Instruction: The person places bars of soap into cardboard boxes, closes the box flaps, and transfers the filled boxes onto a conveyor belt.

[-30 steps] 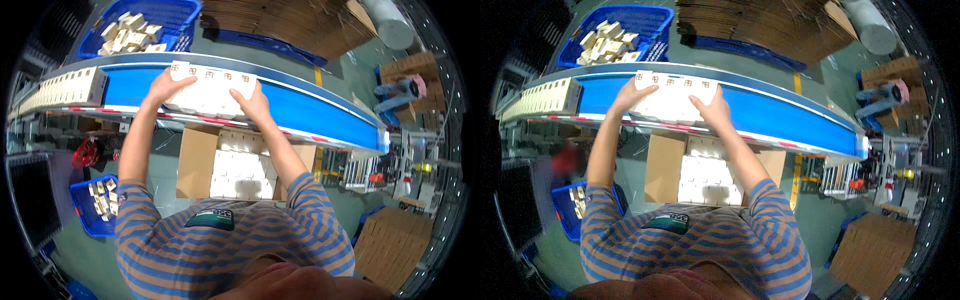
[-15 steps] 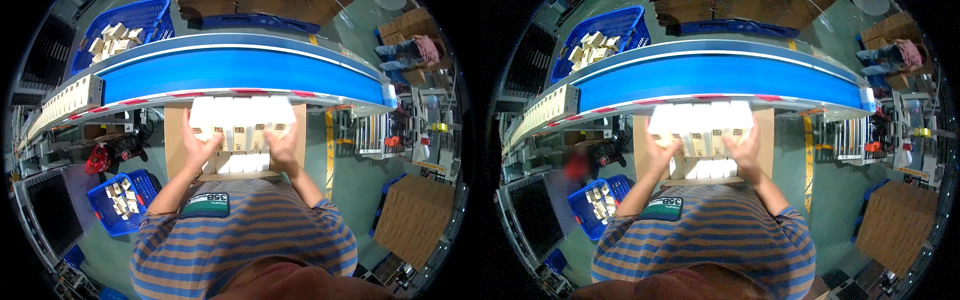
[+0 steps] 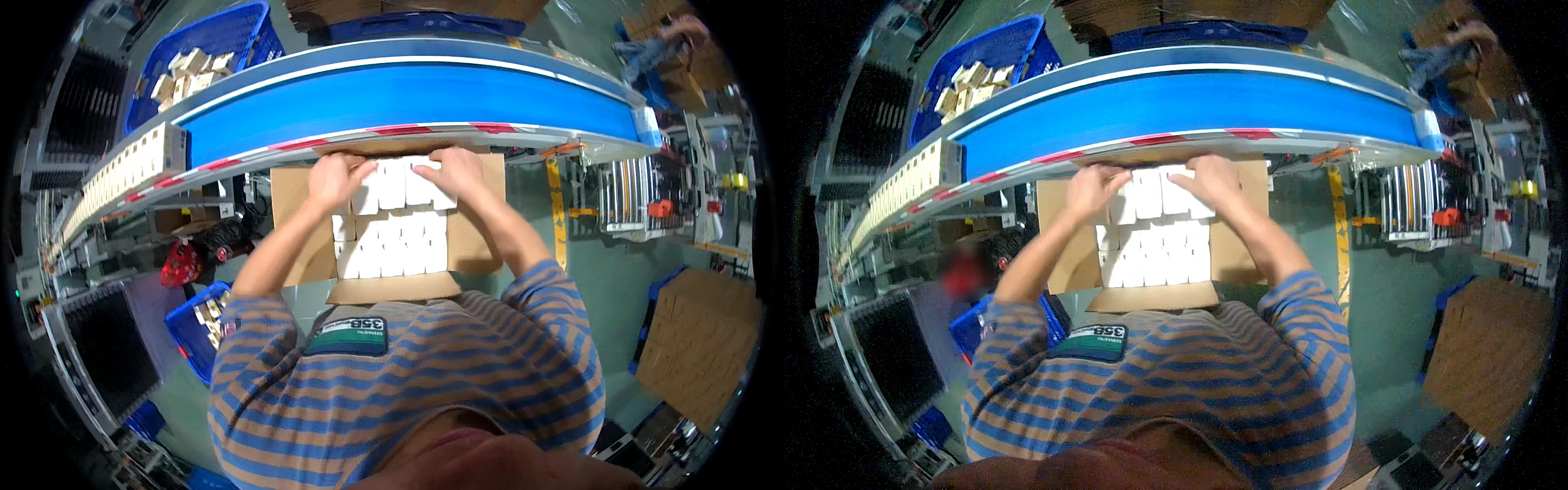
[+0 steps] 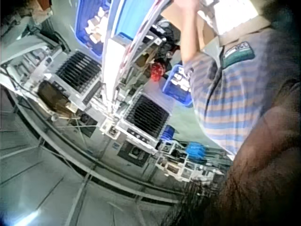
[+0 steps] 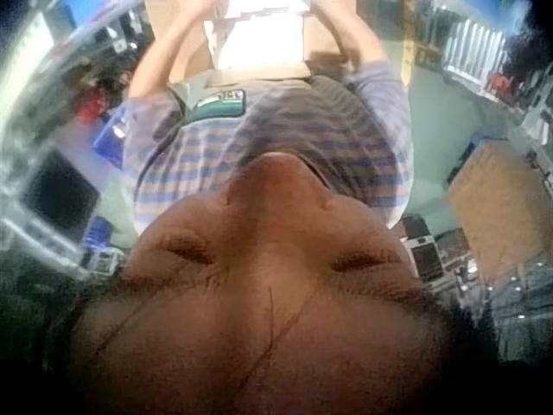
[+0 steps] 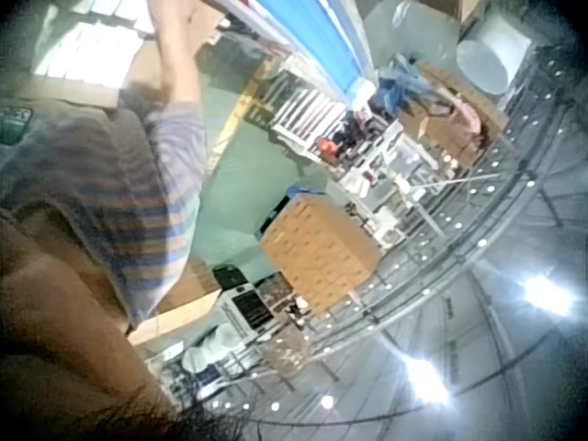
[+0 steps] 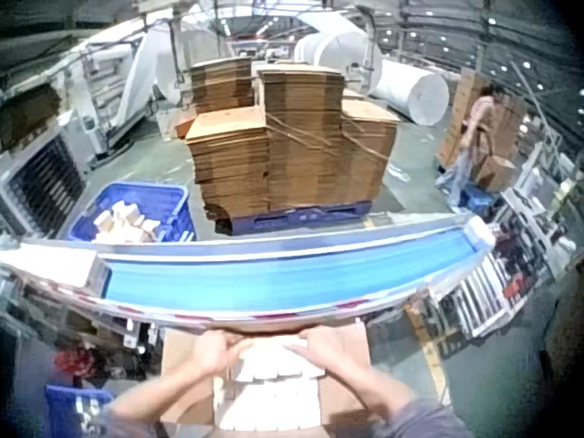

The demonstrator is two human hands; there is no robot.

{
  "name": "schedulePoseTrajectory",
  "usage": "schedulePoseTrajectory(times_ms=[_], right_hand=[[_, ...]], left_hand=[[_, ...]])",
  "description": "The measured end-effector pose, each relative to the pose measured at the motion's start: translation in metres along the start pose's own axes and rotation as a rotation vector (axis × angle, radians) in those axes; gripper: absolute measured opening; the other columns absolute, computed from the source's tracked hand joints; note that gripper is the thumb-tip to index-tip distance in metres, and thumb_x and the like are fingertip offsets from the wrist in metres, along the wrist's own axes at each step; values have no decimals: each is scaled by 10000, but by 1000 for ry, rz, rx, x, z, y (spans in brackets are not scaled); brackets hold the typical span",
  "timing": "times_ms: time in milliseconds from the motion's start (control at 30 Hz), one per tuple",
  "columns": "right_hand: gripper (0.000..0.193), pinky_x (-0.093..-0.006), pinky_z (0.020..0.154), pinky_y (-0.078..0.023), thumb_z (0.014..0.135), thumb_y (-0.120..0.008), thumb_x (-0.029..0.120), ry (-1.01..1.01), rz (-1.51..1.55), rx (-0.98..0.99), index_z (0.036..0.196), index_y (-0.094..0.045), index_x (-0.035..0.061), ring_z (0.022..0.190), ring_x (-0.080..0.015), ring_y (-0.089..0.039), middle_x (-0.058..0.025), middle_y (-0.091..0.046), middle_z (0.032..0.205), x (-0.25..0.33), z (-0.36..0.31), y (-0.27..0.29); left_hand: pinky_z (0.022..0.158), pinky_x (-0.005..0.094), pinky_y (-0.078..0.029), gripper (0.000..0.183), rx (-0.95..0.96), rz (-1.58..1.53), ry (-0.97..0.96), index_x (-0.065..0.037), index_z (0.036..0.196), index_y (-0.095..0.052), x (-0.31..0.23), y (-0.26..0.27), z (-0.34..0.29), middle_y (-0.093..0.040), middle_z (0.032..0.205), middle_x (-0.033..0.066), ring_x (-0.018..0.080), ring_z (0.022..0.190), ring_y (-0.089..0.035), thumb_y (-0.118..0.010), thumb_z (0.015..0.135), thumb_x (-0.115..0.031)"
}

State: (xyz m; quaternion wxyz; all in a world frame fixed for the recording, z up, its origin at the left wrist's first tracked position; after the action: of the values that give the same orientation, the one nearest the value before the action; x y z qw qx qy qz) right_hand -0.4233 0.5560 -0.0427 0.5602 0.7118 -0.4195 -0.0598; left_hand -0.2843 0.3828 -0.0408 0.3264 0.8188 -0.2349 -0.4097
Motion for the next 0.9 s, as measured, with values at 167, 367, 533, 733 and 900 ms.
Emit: schedulePoseTrajectory(times_ms=[167, 367, 533, 733, 900], right_hand=[[714, -523, 1017, -288, 745, -625, 538, 467, -227, -545, 1285, -491, 91, 1239, -351, -390, -190, -421, 1344, 21, -41, -45], [734, -526, 1074, -195, 830, -521, 540, 286, -57, -251, 1366, -383, 59, 1323, -339, -295, -193, -351, 1409, -1, -11, -92], [640, -492, 1072, -241, 833, -604, 390, 438, 180, -663, 1338, -419, 41, 1315, -305, -330, -180, -382, 1398, 15, -54, -11], [452, -515, 1046, -272, 782, -653, 261, 434, -88, -757, 1170, -555, 49, 1223, -293, -424, -139, -479, 1305, 22, -34, 1], [504, -502, 1013, -293, 786, -641, 335, 555, 26, -502, 1197, -537, 61, 1203, -272, -443, -150, -503, 1267, -1, -111, -105]], left_hand=[[955, 754, -101, 902, -207, 546, -553, -228, 1417, -322, -2, -73, -30, -199, 1499, 130, 395, 1389, -76, -530, 693, -725], [1028, 678, -88, 888, -137, 398, -406, -123, 1425, -282, 22, -90, -4, -196, 1497, 146, 337, 1397, -107, -576, 750, -620], [946, 391, -421, 688, 145, -176, -373, -19, 1289, -470, 0, -88, -112, -555, 1213, 192, 340, 1124, -532, -691, 781, -425], [639, 405, -491, 213, 64, 437, -436, -79, 993, -619, -25, -160, -187, -623, 898, 82, 305, 779, -604, -592, 796, -155], [643, 406, -477, 192, -24, 421, -431, -102, 920, -622, -10, -156, -189, -588, 794, 55, 284, 725, -588, -632, 778, -230]])
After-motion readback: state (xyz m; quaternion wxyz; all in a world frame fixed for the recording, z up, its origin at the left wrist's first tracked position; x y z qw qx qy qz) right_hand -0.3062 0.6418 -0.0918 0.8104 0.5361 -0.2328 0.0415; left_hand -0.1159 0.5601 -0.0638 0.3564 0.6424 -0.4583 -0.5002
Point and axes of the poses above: each hand's wrist, its own z-axis towards the middle knuckle, its own y-axis out of the back of the hand, x = y × z, the point moved 5 cm from there along z, towards the middle knuckle
